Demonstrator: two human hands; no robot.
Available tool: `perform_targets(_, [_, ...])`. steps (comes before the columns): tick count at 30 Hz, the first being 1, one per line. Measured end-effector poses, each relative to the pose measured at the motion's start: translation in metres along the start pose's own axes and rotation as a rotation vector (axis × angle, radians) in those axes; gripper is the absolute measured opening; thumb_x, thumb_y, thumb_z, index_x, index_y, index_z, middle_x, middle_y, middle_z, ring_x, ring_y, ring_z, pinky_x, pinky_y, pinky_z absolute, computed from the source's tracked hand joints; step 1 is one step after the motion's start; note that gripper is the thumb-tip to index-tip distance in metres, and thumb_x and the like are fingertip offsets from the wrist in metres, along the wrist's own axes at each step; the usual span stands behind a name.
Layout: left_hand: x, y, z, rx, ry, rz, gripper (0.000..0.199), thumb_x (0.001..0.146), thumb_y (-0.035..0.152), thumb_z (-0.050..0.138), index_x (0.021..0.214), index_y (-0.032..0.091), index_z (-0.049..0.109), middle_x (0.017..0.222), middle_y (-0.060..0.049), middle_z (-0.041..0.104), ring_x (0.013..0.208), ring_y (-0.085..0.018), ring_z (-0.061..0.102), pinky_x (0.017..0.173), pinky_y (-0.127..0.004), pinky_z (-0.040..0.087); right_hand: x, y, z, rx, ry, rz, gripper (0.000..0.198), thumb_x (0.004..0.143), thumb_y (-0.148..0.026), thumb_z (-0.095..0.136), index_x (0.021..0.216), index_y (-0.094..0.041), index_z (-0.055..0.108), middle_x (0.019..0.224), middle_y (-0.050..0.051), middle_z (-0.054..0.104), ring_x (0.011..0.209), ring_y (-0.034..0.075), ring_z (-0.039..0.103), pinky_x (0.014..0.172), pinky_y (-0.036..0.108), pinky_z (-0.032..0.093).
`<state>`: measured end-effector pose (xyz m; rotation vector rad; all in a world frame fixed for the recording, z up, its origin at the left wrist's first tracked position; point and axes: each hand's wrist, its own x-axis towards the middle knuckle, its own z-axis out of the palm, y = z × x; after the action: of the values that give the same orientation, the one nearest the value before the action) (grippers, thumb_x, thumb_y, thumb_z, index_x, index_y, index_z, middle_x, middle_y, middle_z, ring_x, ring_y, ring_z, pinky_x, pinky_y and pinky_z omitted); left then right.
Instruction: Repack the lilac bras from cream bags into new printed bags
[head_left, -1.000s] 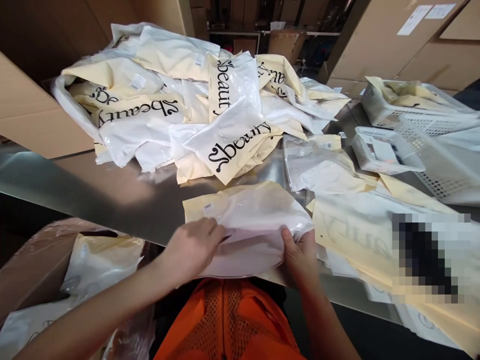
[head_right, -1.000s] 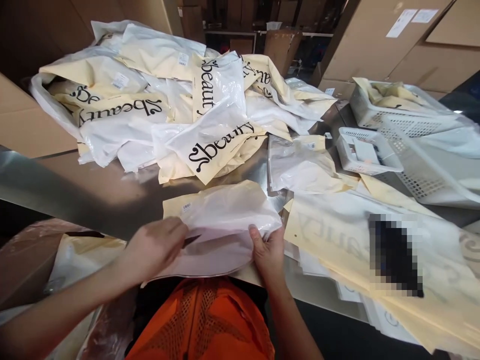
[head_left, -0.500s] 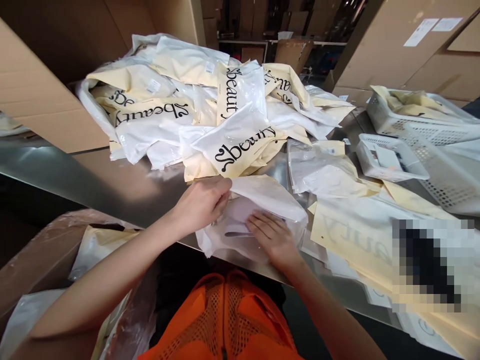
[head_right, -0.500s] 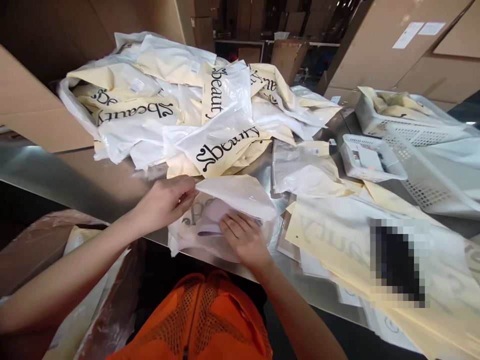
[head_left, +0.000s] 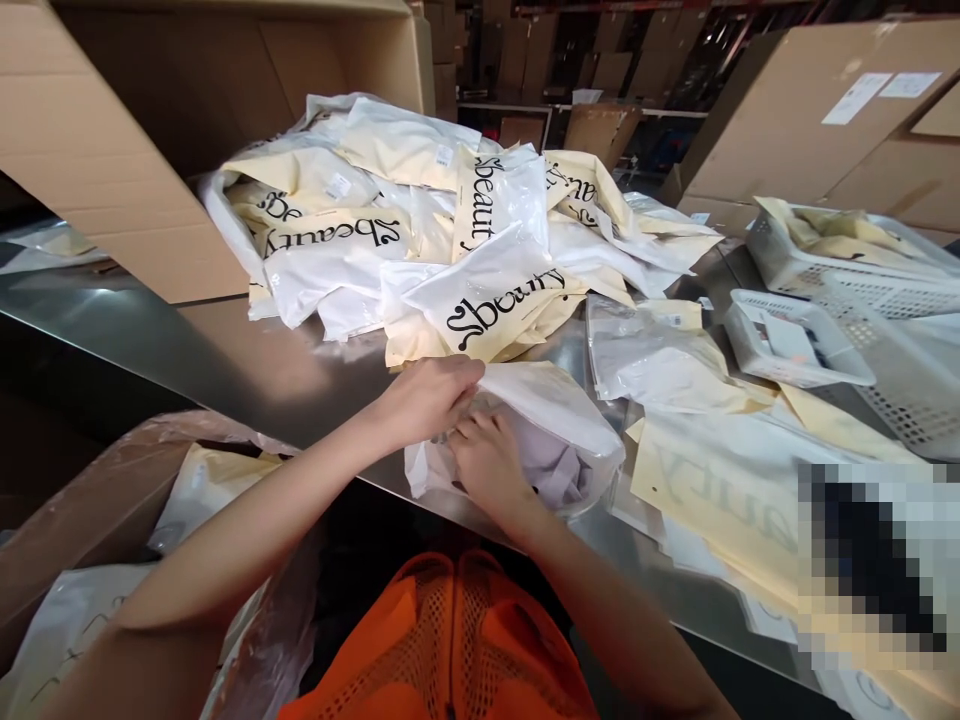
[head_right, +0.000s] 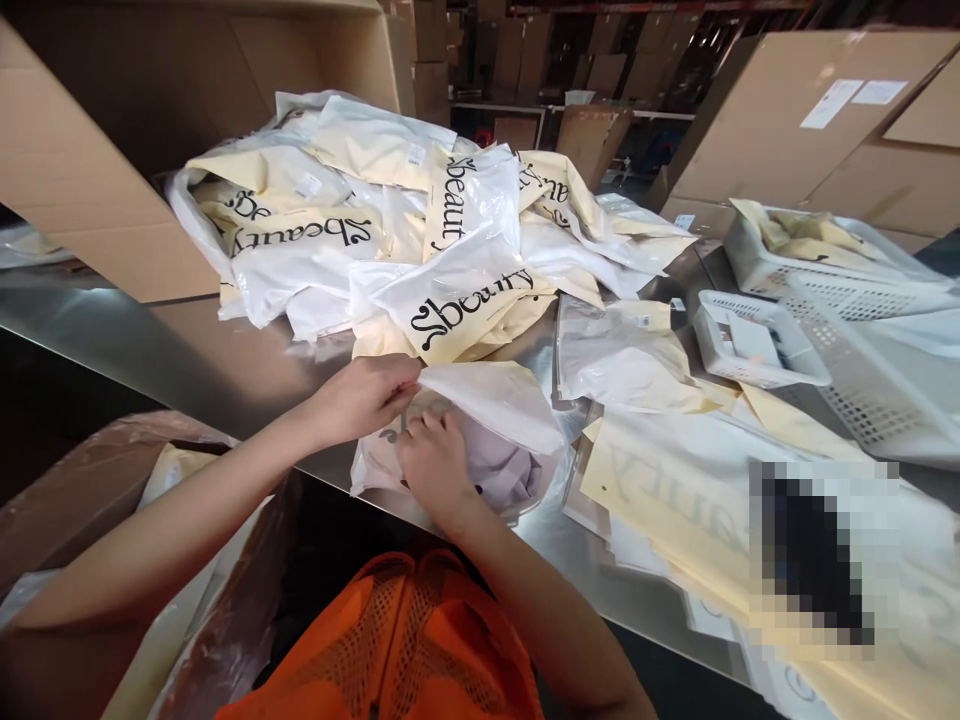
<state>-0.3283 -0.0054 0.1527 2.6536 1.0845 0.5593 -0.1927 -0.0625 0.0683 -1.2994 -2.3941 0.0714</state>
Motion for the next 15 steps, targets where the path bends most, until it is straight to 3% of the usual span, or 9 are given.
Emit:
perform_targets(3, [-0.009, -0.017, -0.005, 0.009, 0.041, -0.064, 0.018, 0.088, 0.015, 0.047, 0.07, 0.019, 0.045, 0.067, 0.003, 0.044, 0.059, -0.013, 0.04, 0.056, -0.025, 0.027, -0.027, 0.001, -0.014, 0.411, 0.334, 0.185, 0.014, 0.092, -0.021, 0.052, 0.092, -0.025, 0.065, 0.095, 0.007, 0.07, 0.092, 0.025, 0.064, 0.082, 0.043, 0.054])
perform_targets(5, [-0.016, -0.024, -0.006, -0.071, 0.086, -0.066, 0.018, 0.091, 0.023, 0.051, 0.074, 0.018, 0.052, 0.072, 0.001, 0.052, 0.065, -0.014, 0.049, 0.061, -0.025, 0.034, -0.047, 0.001, -0.028, 0.749, 0.58, 0.439, 0.012, 0.093, -0.033, 0.054, 0.092, -0.024, 0.061, 0.095, 0.005, 0.069, 0.077, 0.018, 0.065, 0.071, 0.035, 0.055])
perform_targets(7, [-0.02, -0.024, -0.006, -0.229, 0.097, 0.012, 0.017, 0.091, 0.033, 0.056, 0.087, 0.017, 0.06, 0.089, -0.004, 0.062, 0.085, -0.018, 0.058, 0.077, -0.029, 0.043, -0.058, 0.001, -0.04, 1.06, 0.718, 0.662, 0.022, 0.09, -0.044, 0.059, 0.085, -0.023, 0.054, 0.087, 0.003, 0.069, 0.064, 0.015, 0.062, 0.055, 0.027, 0.05])
perform_targets(9, [-0.022, -0.018, -0.003, -0.408, 0.055, 0.114, 0.034, 0.085, 0.042, 0.066, 0.111, 0.02, 0.061, 0.117, -0.009, 0.063, 0.112, -0.023, 0.055, 0.097, -0.038, 0.042, -0.058, 0.003, -0.05, 1.283, 0.74, 0.781, 0.034, 0.082, -0.053, 0.065, 0.08, -0.023, 0.048, 0.079, 0.001, 0.067, 0.062, 0.015, 0.062, 0.046, 0.022, 0.044])
perform_targets(11, [-0.021, -0.007, 0.003, -0.537, 0.015, 0.162, 0.055, 0.074, 0.045, 0.077, 0.121, 0.022, 0.059, 0.134, -0.011, 0.057, 0.129, -0.027, 0.046, 0.108, -0.043, 0.034, -0.05, 0.006, -0.059, 1.413, 0.713, 0.82, 0.041, 0.076, -0.058, 0.069, 0.08, -0.024, 0.048, 0.073, -0.001, 0.064, 0.057, 0.013, 0.06, 0.04, 0.019, 0.039])
perform_targets(13, [-0.017, 0.005, 0.01, -0.634, -0.006, 0.129, 0.042, 0.074, 0.043, 0.077, 0.108, 0.022, 0.065, 0.128, -0.01, 0.062, 0.126, -0.028, 0.051, 0.107, -0.043, 0.036, -0.041, 0.009, -0.065, 1.478, 0.714, 0.826, 0.043, 0.073, -0.06, 0.071, 0.081, -0.023, 0.049, 0.071, -0.002, 0.064, 0.049, 0.009, 0.054, 0.037, 0.018, 0.037])
perform_targets(15, [-0.013, 0.017, 0.017, -0.812, -0.038, 0.025, 0.022, 0.084, 0.041, 0.066, 0.087, 0.019, 0.064, 0.102, -0.008, 0.071, 0.104, -0.024, 0.064, 0.093, -0.038, 0.047, -0.034, 0.01, -0.069, 1.513, 0.741, 0.792, 0.043, 0.073, -0.059, 0.072, 0.085, -0.023, 0.052, 0.078, 0.001, 0.067, 0.056, 0.011, 0.061, 0.037, 0.017, 0.04])
